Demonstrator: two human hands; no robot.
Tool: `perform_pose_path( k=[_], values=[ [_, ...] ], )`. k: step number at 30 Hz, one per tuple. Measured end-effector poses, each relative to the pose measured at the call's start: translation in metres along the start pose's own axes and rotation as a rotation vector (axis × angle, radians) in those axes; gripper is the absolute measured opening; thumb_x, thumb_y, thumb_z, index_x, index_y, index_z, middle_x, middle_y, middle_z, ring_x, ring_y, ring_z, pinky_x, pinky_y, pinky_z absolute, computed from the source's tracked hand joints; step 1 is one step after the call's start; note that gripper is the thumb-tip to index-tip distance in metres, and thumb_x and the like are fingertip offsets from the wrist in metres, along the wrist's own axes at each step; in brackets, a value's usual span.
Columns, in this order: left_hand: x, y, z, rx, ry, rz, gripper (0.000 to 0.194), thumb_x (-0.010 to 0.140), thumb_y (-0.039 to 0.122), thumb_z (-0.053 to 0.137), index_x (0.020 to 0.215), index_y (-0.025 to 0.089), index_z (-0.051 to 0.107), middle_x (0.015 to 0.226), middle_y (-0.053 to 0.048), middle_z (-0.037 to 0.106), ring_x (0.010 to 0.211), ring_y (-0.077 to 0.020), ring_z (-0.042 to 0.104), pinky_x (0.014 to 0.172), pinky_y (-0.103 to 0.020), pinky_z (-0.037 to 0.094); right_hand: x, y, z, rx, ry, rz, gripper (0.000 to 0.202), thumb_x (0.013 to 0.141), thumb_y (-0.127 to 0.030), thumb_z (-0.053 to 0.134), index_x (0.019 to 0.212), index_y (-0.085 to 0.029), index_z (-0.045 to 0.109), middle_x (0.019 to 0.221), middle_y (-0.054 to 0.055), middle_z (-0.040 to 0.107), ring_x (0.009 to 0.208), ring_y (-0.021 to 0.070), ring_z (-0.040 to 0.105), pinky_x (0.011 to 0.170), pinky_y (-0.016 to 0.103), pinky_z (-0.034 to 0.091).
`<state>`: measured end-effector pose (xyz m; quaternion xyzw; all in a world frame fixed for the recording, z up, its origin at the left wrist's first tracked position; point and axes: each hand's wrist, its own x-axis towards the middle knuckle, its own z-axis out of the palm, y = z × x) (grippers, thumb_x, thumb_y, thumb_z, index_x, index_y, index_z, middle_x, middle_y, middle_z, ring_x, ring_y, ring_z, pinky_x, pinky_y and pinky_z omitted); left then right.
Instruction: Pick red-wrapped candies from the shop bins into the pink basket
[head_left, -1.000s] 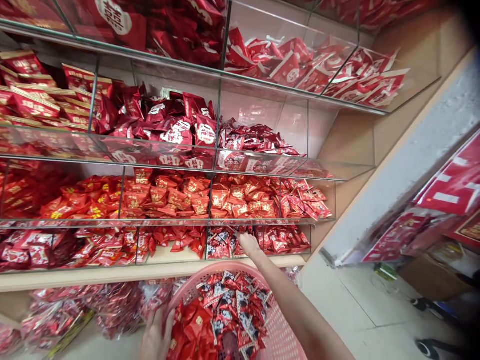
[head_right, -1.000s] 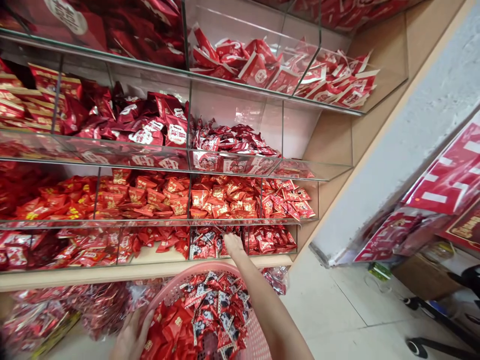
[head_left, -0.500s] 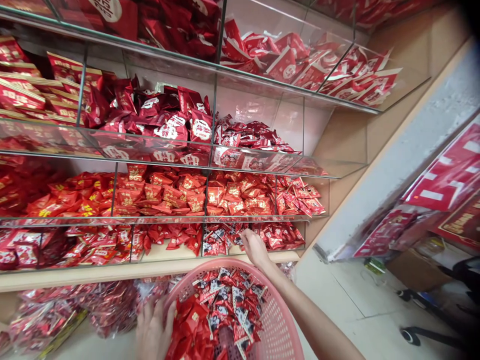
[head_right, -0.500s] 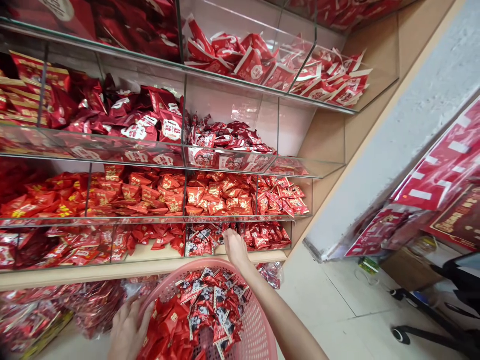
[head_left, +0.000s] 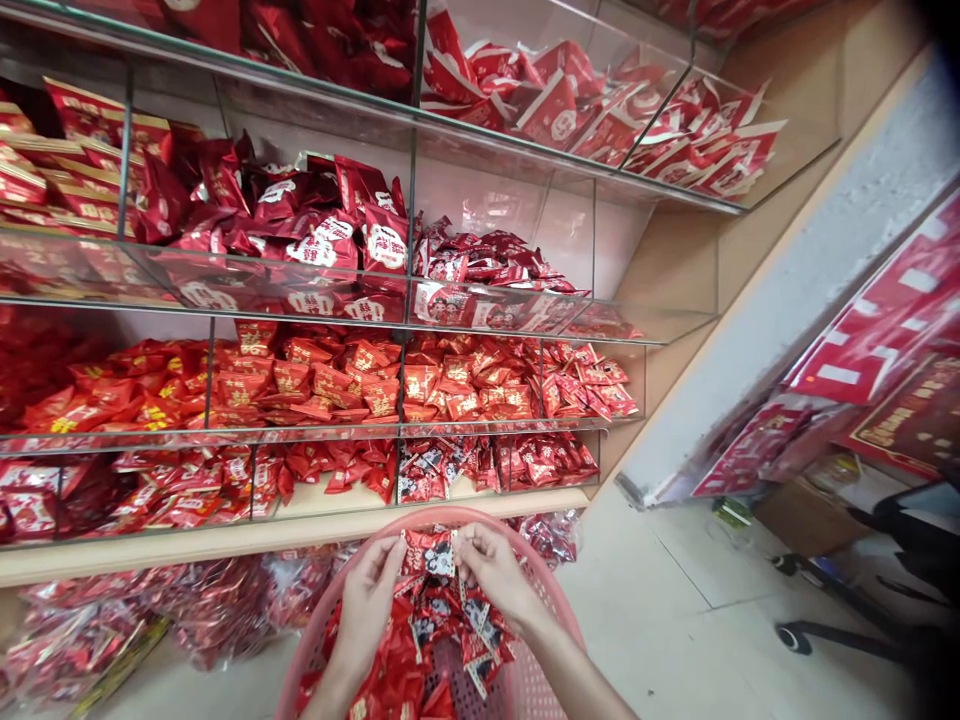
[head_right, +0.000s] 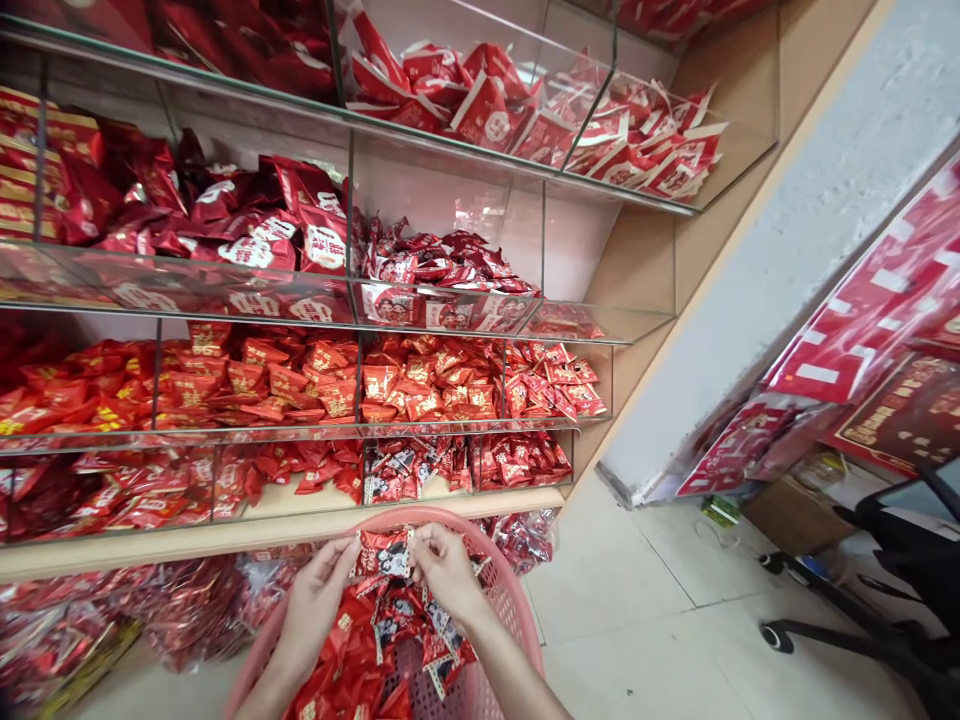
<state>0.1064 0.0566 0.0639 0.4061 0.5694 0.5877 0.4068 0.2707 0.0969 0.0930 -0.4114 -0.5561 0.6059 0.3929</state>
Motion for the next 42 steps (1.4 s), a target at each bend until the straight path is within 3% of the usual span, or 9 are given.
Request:
perform_pose_path(
  k=[3,7,12,22,30,38,42],
  values=[
    [-0.003,-0.003,-0.002,0.074,-0.002,0.090,0.028,0.077,0.044,0.054,0.080,0.016,0.060,0.076,0.000,0.061,0.077,-0.0134,0.055,0.075,-0.022,0.045,-0.005,0.004,-0.001,0.012,0.000,0.021,0.031,0.075,-0.048,0.058,0.074,-0.017,0.052,0.059,-0.005,0.048,0.049,0.0073,0.040,0.047,0.019,0.030],
    [-0.005,-0.006,-0.002,0.124,-0.022,0.111,0.025,0.079,0.041,0.053,0.079,0.017,0.060,0.075,0.000,0.061,0.078,-0.0141,0.055,0.075,-0.022,0.044,-0.008,0.008,0.000,-0.022,0.017,-0.033,0.032,0.077,-0.047,0.056,0.066,-0.018,0.049,0.057,-0.006,0.040,0.051,0.0075,0.035,0.049,0.020,0.028],
    [-0.006,-0.008,0.001,0.117,-0.030,0.097,0.029,0.078,0.044,0.052,0.082,0.017,0.060,0.081,-0.002,0.063,0.080,-0.0151,0.056,0.076,-0.023,0.044,-0.009,0.013,0.002,-0.053,0.055,-0.078,0.034,0.077,-0.048,0.057,0.063,-0.017,0.050,0.056,-0.006,0.039,0.054,0.0082,0.032,0.051,0.021,0.027],
    [-0.015,0.014,0.006,0.012,0.046,0.025,0.029,0.075,0.046,0.056,0.077,0.017,0.060,0.074,-0.001,0.062,0.074,-0.0142,0.054,0.073,-0.024,0.043,-0.017,0.014,0.006,-0.006,0.107,-0.057,0.032,0.074,-0.044,0.061,0.064,-0.015,0.056,0.058,-0.004,0.041,0.057,0.0088,0.032,0.055,0.023,0.027],
    [-0.019,0.003,0.010,-0.050,0.119,-0.028,0.031,0.073,0.047,0.057,0.077,0.017,0.058,0.072,0.000,0.057,0.075,-0.0143,0.052,0.074,-0.025,0.041,-0.021,0.020,0.010,0.050,0.141,-0.045,0.031,0.073,-0.044,0.063,0.064,-0.015,0.060,0.059,-0.003,0.044,0.059,0.0090,0.034,0.056,0.023,0.028],
    [-0.022,-0.008,0.013,-0.076,0.128,-0.074,0.033,0.071,0.050,0.059,0.073,0.017,0.057,0.069,0.001,0.055,0.072,-0.0134,0.050,0.071,-0.024,0.040,-0.018,0.044,0.006,0.146,0.162,0.069,0.033,0.069,-0.048,0.066,0.066,-0.016,0.060,0.054,-0.005,0.046,0.052,0.0078,0.038,0.052,0.021,0.030],
    [-0.021,-0.011,0.015,-0.088,0.145,-0.072,0.031,0.072,0.048,0.058,0.075,0.017,0.057,0.070,0.001,0.054,0.073,-0.0132,0.050,0.070,-0.023,0.040,-0.025,0.051,0.001,0.179,0.075,0.178,0.033,0.069,-0.049,0.065,0.073,-0.017,0.061,0.059,-0.004,0.052,0.053,0.0081,0.046,0.052,0.020,0.034]
  ],
)
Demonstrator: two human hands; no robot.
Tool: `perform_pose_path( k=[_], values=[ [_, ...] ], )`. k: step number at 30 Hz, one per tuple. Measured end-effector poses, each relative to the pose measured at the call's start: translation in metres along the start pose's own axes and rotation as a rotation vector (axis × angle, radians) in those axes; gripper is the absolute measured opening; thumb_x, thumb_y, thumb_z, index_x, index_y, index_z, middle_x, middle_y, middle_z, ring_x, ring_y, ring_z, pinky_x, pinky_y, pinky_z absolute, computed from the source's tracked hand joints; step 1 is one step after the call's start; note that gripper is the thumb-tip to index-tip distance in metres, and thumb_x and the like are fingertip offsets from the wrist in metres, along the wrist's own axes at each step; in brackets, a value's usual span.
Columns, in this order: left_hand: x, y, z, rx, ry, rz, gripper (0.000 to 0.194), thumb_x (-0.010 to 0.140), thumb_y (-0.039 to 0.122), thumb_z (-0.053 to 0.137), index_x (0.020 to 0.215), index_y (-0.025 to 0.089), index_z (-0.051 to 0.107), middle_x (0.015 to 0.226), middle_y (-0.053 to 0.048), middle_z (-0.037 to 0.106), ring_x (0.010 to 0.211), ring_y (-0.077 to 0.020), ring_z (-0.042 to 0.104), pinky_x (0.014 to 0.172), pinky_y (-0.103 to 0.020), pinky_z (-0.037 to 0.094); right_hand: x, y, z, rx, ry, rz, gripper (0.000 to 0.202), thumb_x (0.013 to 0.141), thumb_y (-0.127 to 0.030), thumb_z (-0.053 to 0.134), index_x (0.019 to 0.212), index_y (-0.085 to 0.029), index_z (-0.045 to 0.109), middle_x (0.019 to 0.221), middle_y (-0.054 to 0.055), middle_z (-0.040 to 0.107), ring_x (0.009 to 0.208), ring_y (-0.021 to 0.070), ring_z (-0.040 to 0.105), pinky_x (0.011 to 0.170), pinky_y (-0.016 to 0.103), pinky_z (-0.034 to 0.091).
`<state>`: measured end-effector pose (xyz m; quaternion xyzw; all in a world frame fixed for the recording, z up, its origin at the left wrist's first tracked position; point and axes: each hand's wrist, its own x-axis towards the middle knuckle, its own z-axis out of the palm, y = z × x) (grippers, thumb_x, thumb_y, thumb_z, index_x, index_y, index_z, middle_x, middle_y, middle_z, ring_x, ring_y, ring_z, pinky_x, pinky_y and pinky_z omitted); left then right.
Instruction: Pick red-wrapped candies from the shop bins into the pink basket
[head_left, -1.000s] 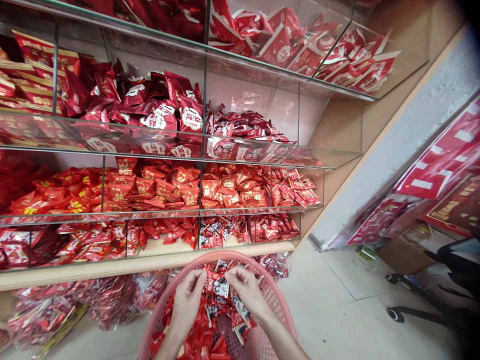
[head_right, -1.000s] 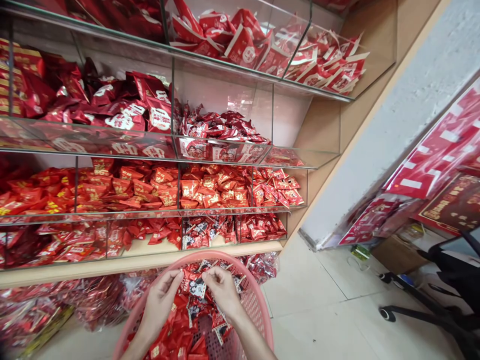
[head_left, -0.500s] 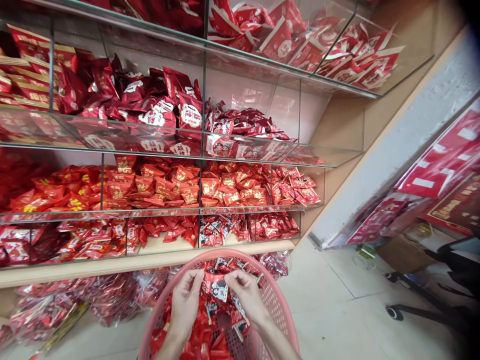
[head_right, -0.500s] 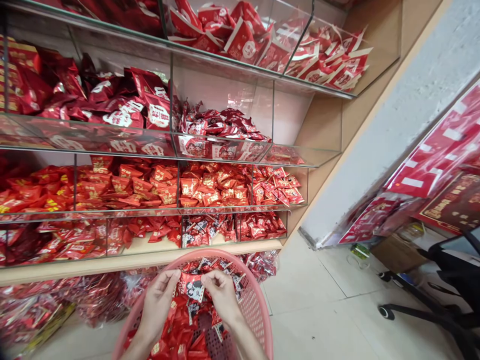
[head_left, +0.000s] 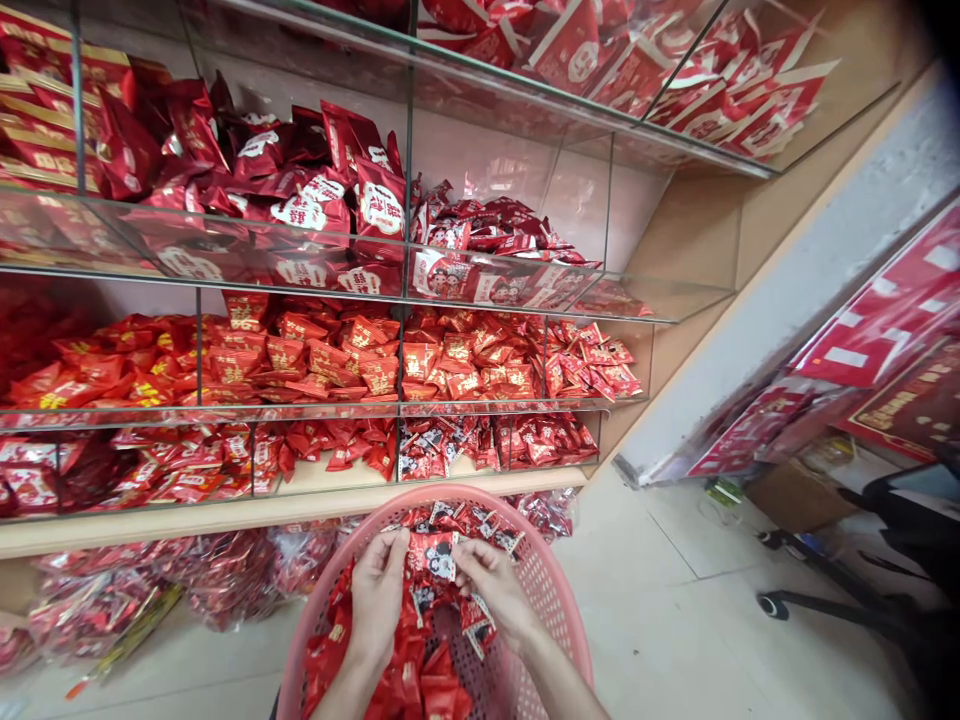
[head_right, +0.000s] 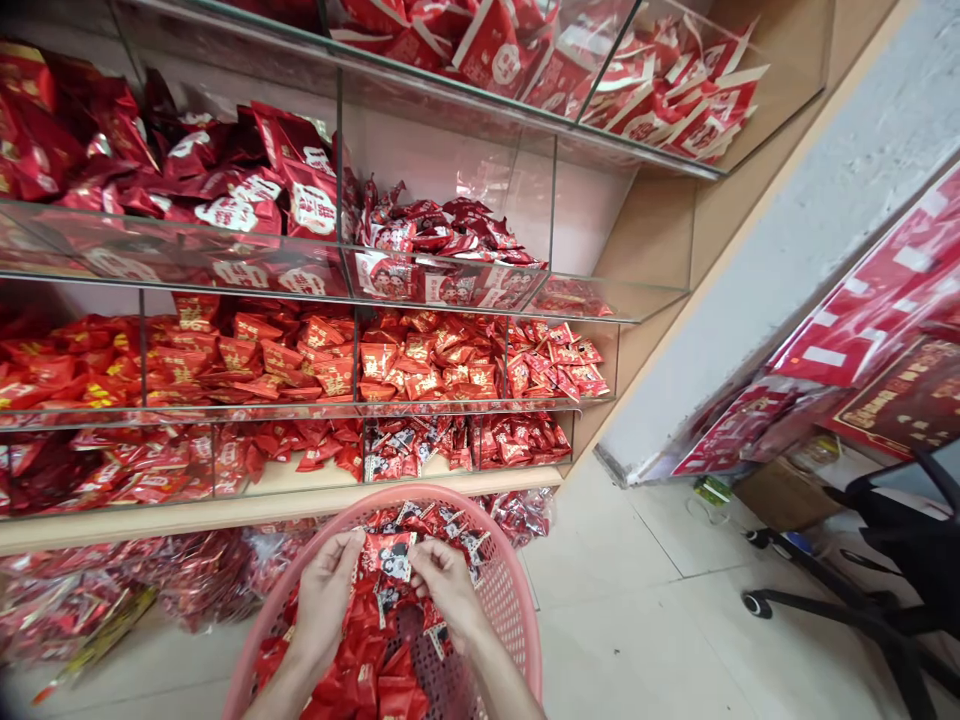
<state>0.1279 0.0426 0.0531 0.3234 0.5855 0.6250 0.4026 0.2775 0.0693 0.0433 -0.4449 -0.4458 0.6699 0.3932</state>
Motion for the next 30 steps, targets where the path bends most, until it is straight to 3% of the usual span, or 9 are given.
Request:
perform_pose_path(
  k=[8,13,19,24,30],
  values=[
    [-0.008,-0.005,-0.001,0.031,-0.067,-0.042,0.032,0.073,0.048,0.058,0.077,0.016,0.059,0.073,0.000,0.058,0.071,-0.0134,0.053,0.068,-0.023,0.042,-0.019,0.008,-0.005,0.037,-0.016,0.088,0.034,0.069,-0.048,0.066,0.068,-0.016,0.055,0.057,-0.004,0.051,0.053,0.0079,0.051,0.052,0.019,0.036],
    [0.007,-0.014,-0.027,-0.035,0.056,-0.083,0.045,0.068,0.054,0.060,0.095,0.017,0.059,0.095,-0.007,0.065,0.085,-0.0200,0.060,0.071,-0.029,0.048,-0.026,0.004,-0.022,-0.081,0.018,0.080,0.037,0.070,-0.051,0.063,0.065,-0.015,0.053,0.054,-0.003,0.053,0.051,0.0074,0.048,0.053,0.021,0.035],
    [0.020,-0.022,-0.053,-0.057,0.162,-0.091,0.052,0.062,0.058,0.063,0.094,0.018,0.058,0.090,-0.005,0.066,0.080,-0.0183,0.061,0.070,-0.028,0.049,-0.028,0.011,-0.034,-0.162,0.050,0.112,0.043,0.066,-0.056,0.063,0.061,-0.016,0.051,0.051,-0.005,0.048,0.048,0.0075,0.045,0.049,0.021,0.031],
    [0.017,-0.021,-0.054,-0.063,0.172,-0.099,0.054,0.058,0.057,0.066,0.094,0.016,0.059,0.089,-0.006,0.067,0.077,-0.0178,0.062,0.068,-0.028,0.049,-0.026,0.018,-0.033,-0.163,0.073,0.175,0.044,0.064,-0.058,0.063,0.061,-0.017,0.050,0.048,-0.004,0.053,0.043,0.0078,0.046,0.045,0.020,0.029],
    [0.014,-0.022,-0.052,-0.092,0.155,-0.124,0.055,0.055,0.054,0.068,0.093,0.015,0.059,0.092,-0.008,0.067,0.076,-0.0184,0.063,0.067,-0.029,0.050,-0.024,0.017,-0.028,0.044,0.128,0.294,0.040,0.059,-0.050,0.072,0.065,-0.016,0.051,0.061,0.003,0.064,0.045,0.0074,0.054,0.044,0.018,0.034]
  ],
)
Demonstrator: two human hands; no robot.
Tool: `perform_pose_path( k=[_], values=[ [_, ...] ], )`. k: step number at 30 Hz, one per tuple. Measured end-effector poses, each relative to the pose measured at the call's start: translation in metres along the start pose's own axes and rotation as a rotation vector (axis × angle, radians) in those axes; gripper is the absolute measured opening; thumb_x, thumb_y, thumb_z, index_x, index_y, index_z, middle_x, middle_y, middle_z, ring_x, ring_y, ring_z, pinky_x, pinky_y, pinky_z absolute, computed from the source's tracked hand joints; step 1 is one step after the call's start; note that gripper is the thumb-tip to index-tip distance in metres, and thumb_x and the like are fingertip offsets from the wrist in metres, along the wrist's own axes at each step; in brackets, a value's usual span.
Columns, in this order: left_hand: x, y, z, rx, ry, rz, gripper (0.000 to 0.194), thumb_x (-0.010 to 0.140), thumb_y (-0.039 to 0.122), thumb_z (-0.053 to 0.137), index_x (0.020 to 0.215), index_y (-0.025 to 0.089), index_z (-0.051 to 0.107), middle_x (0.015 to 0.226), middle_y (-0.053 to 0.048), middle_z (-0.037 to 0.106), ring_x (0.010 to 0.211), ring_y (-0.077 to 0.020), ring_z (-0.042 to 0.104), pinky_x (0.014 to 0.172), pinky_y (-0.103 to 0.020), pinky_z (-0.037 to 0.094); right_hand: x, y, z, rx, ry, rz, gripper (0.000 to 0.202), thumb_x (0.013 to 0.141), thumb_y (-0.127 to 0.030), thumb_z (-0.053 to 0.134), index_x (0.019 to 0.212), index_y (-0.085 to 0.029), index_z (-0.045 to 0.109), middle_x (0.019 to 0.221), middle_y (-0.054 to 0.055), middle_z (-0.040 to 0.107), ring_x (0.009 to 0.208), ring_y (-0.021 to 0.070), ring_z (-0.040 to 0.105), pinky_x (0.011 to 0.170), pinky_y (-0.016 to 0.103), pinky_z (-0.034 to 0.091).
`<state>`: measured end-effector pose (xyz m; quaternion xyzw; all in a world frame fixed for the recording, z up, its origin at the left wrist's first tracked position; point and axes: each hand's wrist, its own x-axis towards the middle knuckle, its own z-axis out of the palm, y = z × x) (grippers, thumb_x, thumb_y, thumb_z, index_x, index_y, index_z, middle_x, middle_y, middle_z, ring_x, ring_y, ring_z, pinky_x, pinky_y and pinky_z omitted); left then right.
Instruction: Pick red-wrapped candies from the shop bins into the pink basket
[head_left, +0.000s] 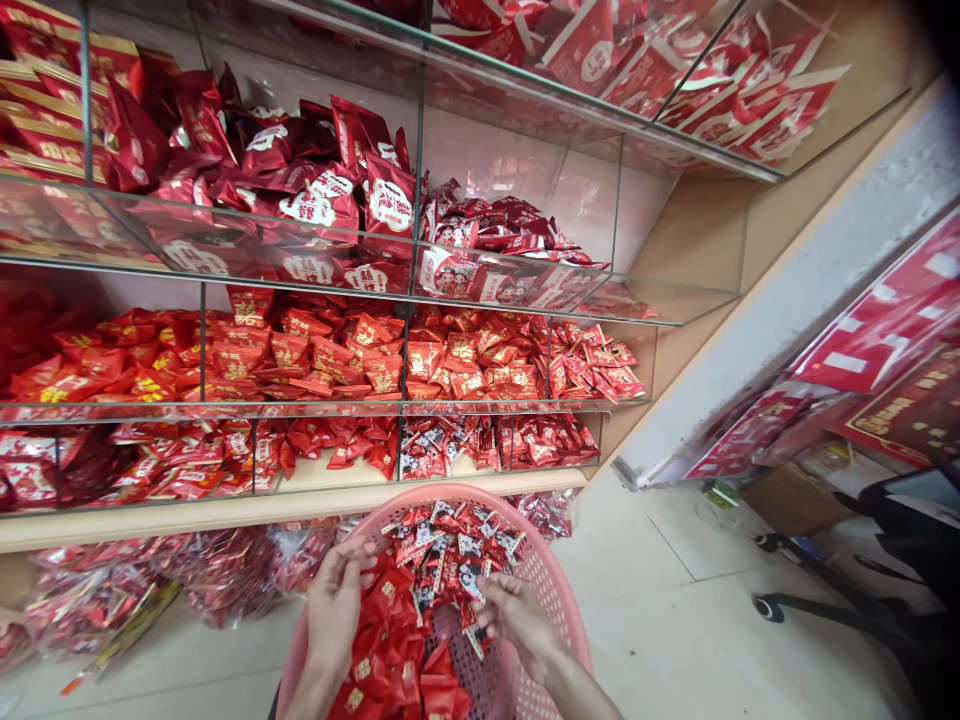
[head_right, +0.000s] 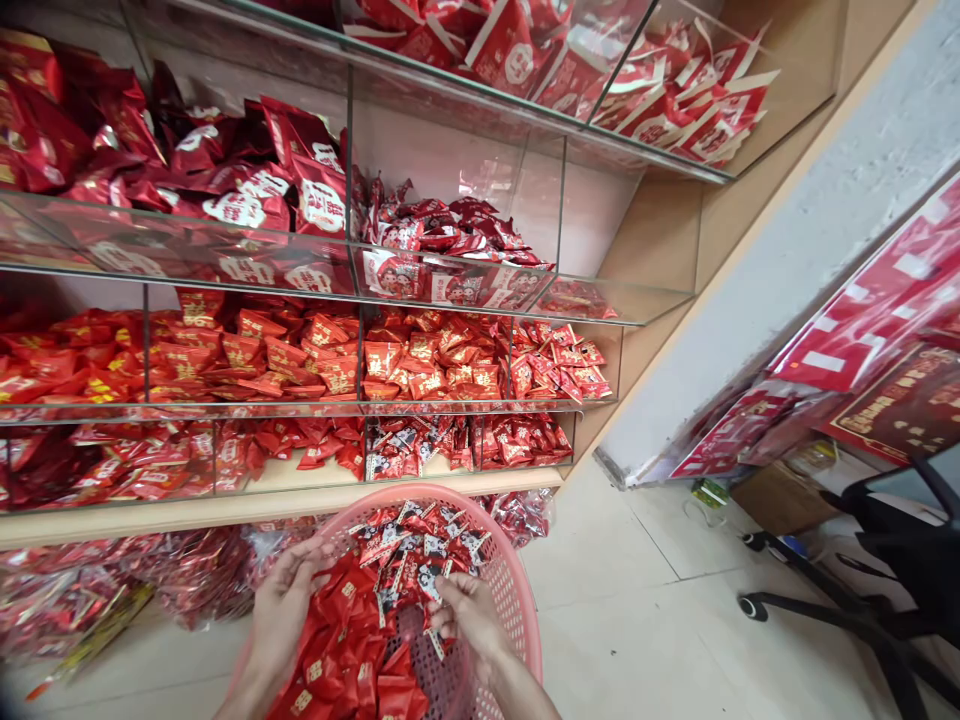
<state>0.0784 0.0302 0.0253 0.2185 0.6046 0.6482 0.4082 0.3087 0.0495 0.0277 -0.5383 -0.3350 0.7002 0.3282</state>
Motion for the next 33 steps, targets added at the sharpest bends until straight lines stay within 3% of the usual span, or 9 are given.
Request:
perform_pose_path(
  k=[4,12,15,19,22,27,33],
  values=[
    [-0.003,-0.001,0.002,-0.009,-0.016,-0.011,0.051,0.057,0.052,0.068,0.092,0.016,0.059,0.094,-0.008,0.067,0.079,-0.0189,0.063,0.067,-0.029,0.050,0.006,0.002,0.006,0.021,0.009,-0.006,0.040,0.057,-0.048,0.074,0.064,-0.016,0.050,0.063,0.005,0.066,0.048,0.0077,0.057,0.045,0.017,0.038],
    [-0.009,0.001,0.004,-0.009,-0.022,-0.020,0.054,0.052,0.053,0.070,0.089,0.015,0.061,0.088,-0.007,0.068,0.075,-0.0186,0.063,0.067,-0.029,0.050,0.025,0.003,0.017,-0.105,-0.010,-0.010,0.044,0.058,-0.053,0.070,0.064,-0.016,0.046,0.059,0.003,0.065,0.043,0.0081,0.056,0.038,0.016,0.034],
    [-0.022,-0.008,0.012,-0.002,-0.110,-0.083,0.050,0.054,0.052,0.069,0.087,0.015,0.062,0.086,-0.007,0.067,0.073,-0.0184,0.063,0.067,-0.030,0.050,0.030,0.002,0.019,-0.140,-0.028,-0.009,0.043,0.061,-0.054,0.067,0.066,-0.018,0.044,0.058,0.003,0.065,0.043,0.0100,0.058,0.036,0.016,0.034],
    [-0.040,-0.032,0.030,0.034,-0.282,-0.266,0.041,0.053,0.045,0.069,0.081,0.016,0.062,0.081,-0.006,0.066,0.068,-0.0160,0.062,0.065,-0.030,0.049,0.036,0.000,0.022,-0.177,-0.036,-0.018,0.042,0.064,-0.054,0.064,0.065,-0.018,0.043,0.054,0.003,0.064,0.042,0.0110,0.058,0.035,0.016,0.033],
    [-0.043,-0.046,0.042,0.088,-0.323,-0.333,0.037,0.051,0.044,0.068,0.076,0.016,0.062,0.078,-0.005,0.066,0.069,-0.0161,0.062,0.066,-0.029,0.048,0.039,-0.003,0.024,-0.191,-0.038,-0.030,0.039,0.066,-0.052,0.063,0.065,-0.018,0.043,0.052,0.002,0.063,0.040,0.0105,0.057,0.035,0.016,0.032],
    [-0.037,-0.053,0.051,0.174,-0.394,-0.239,0.022,0.061,0.035,0.060,0.073,0.017,0.062,0.073,-0.001,0.062,0.075,-0.0158,0.059,0.070,-0.029,0.045,0.044,-0.007,0.026,-0.170,-0.014,-0.011,0.037,0.069,-0.048,0.063,0.063,-0.018,0.042,0.050,0.001,0.063,0.038,0.0092,0.055,0.035,0.016,0.033],
    [-0.031,-0.052,0.054,0.236,-0.385,-0.175,0.021,0.062,0.033,0.055,0.074,0.017,0.062,0.073,-0.002,0.062,0.073,-0.0160,0.057,0.067,-0.028,0.045,0.053,0.000,0.026,-0.128,-0.063,-0.031,0.041,0.061,-0.052,0.068,0.065,-0.017,0.046,0.052,0.002,0.063,0.039,0.0093,0.055,0.036,0.017,0.034]
  ],
)
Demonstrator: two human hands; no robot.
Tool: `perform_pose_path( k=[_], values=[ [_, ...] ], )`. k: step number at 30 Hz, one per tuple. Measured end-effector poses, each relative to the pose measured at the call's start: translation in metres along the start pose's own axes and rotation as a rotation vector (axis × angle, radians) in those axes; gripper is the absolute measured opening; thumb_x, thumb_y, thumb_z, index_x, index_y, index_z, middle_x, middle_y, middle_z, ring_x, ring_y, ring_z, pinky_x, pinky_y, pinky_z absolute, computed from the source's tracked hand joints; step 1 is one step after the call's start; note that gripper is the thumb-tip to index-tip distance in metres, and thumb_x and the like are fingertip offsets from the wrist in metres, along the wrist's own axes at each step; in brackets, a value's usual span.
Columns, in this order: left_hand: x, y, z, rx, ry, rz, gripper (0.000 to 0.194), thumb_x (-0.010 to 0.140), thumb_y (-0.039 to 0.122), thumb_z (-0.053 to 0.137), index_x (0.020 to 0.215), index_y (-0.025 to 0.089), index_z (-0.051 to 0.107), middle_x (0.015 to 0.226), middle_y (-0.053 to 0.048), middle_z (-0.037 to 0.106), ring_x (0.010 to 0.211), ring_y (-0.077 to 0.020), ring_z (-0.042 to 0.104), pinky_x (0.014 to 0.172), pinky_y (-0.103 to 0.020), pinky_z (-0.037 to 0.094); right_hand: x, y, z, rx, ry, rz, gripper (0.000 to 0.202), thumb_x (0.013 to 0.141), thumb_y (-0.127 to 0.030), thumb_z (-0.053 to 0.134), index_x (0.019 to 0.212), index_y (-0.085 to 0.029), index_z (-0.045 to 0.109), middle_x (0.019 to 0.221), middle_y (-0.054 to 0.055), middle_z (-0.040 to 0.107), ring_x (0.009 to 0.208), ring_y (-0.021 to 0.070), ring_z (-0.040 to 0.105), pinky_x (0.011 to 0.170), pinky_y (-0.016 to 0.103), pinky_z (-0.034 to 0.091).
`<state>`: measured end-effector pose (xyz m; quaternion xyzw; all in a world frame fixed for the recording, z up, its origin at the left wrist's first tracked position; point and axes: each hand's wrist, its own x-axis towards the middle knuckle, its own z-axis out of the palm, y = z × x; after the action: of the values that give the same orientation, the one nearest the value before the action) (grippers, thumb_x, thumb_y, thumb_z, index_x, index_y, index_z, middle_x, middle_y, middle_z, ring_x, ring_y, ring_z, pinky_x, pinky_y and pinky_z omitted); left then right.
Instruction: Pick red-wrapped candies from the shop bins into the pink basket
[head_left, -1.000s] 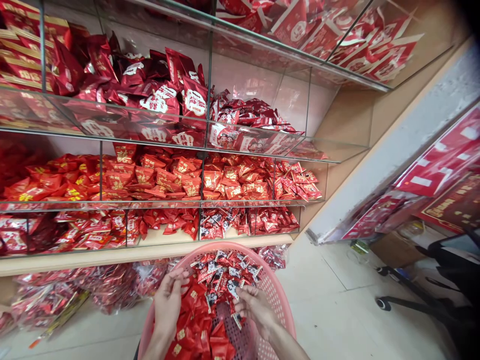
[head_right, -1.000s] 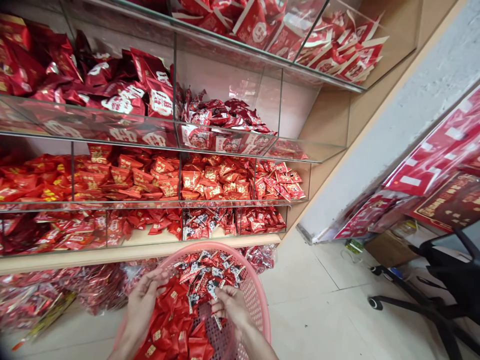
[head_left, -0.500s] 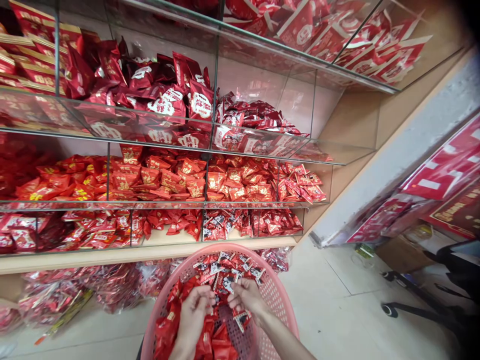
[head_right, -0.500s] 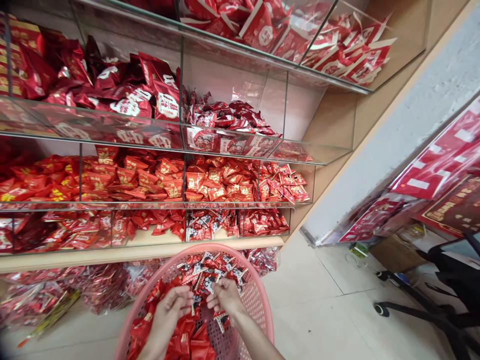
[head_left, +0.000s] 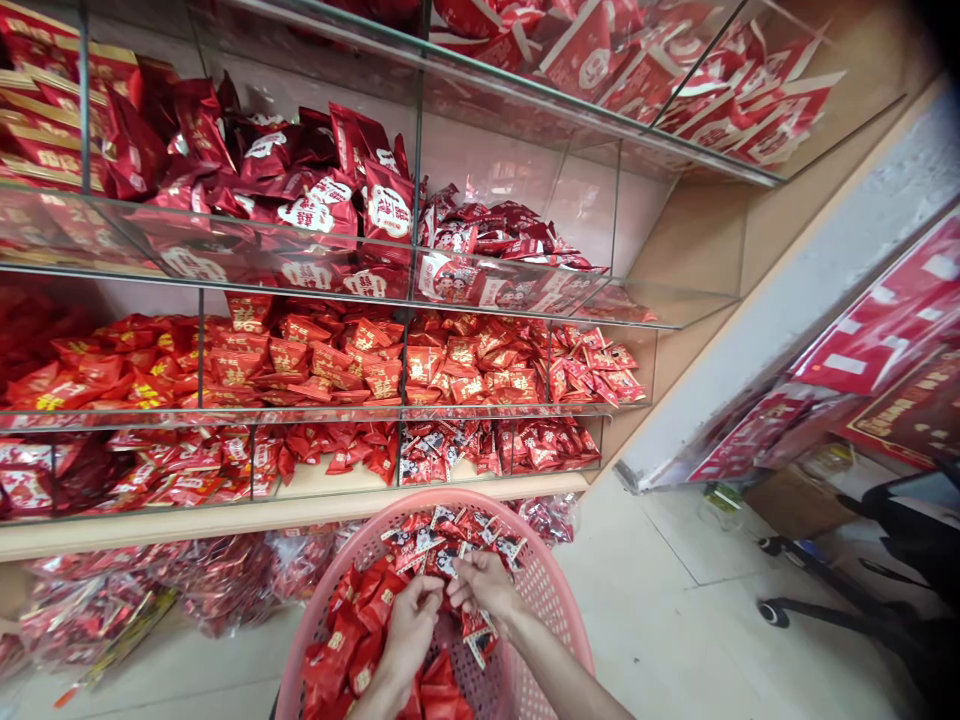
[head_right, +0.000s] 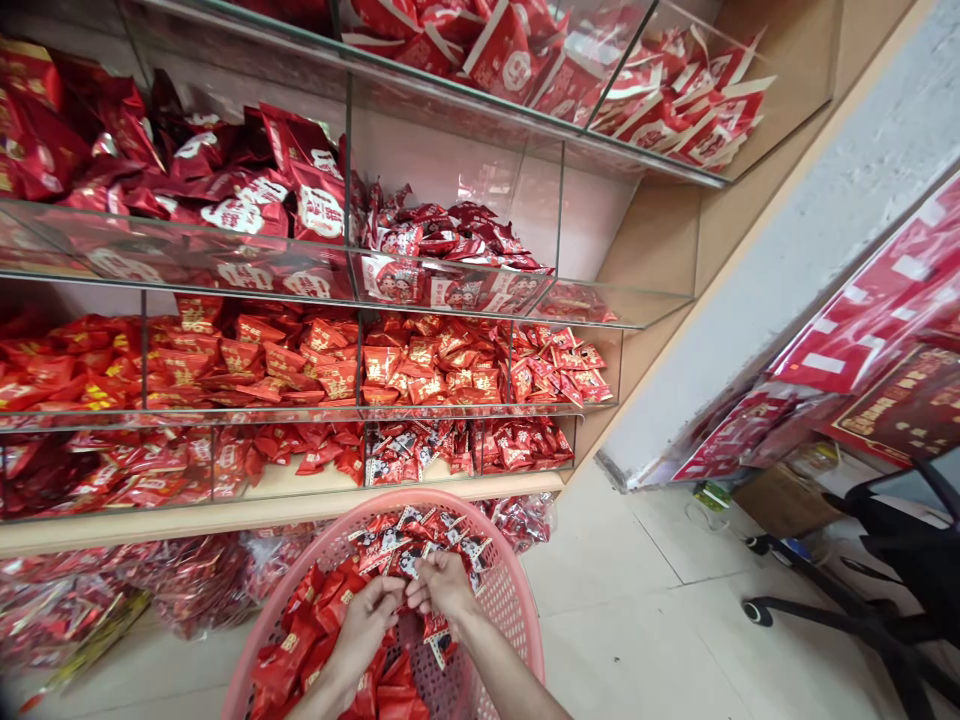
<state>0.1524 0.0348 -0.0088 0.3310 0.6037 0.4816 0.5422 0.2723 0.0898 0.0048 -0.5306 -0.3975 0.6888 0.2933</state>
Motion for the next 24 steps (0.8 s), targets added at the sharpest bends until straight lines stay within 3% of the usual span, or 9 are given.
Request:
perform_pose_path(
  k=[8,16,24],
  values=[
    [0.009,0.002,0.004,-0.005,0.005,0.038,0.023,0.062,0.034,0.056,0.075,0.017,0.064,0.076,-0.004,0.065,0.074,-0.0172,0.059,0.066,-0.028,0.046,-0.003,0.000,-0.003,0.106,0.056,-0.064,0.045,0.053,-0.045,0.074,0.079,-0.015,0.053,0.059,0.001,0.064,0.050,0.0107,0.060,0.045,0.018,0.041],
    [0.015,0.005,0.009,0.015,-0.005,0.075,0.025,0.061,0.037,0.057,0.072,0.016,0.062,0.065,-0.002,0.061,0.067,-0.0164,0.057,0.061,-0.027,0.044,-0.008,-0.004,-0.004,0.070,0.097,-0.093,0.044,0.060,-0.045,0.068,0.087,-0.016,0.048,0.061,0.000,0.064,0.047,0.0097,0.058,0.043,0.019,0.038],
    [0.026,0.006,0.014,0.065,0.025,0.149,0.019,0.059,0.035,0.057,0.064,0.016,0.058,0.064,-0.002,0.060,0.066,-0.0162,0.056,0.068,-0.029,0.044,-0.011,-0.005,-0.004,-0.031,0.137,-0.141,0.039,0.064,-0.045,0.061,0.088,-0.017,0.047,0.058,-0.003,0.060,0.043,0.0088,0.055,0.040,0.018,0.034]
  ],
)
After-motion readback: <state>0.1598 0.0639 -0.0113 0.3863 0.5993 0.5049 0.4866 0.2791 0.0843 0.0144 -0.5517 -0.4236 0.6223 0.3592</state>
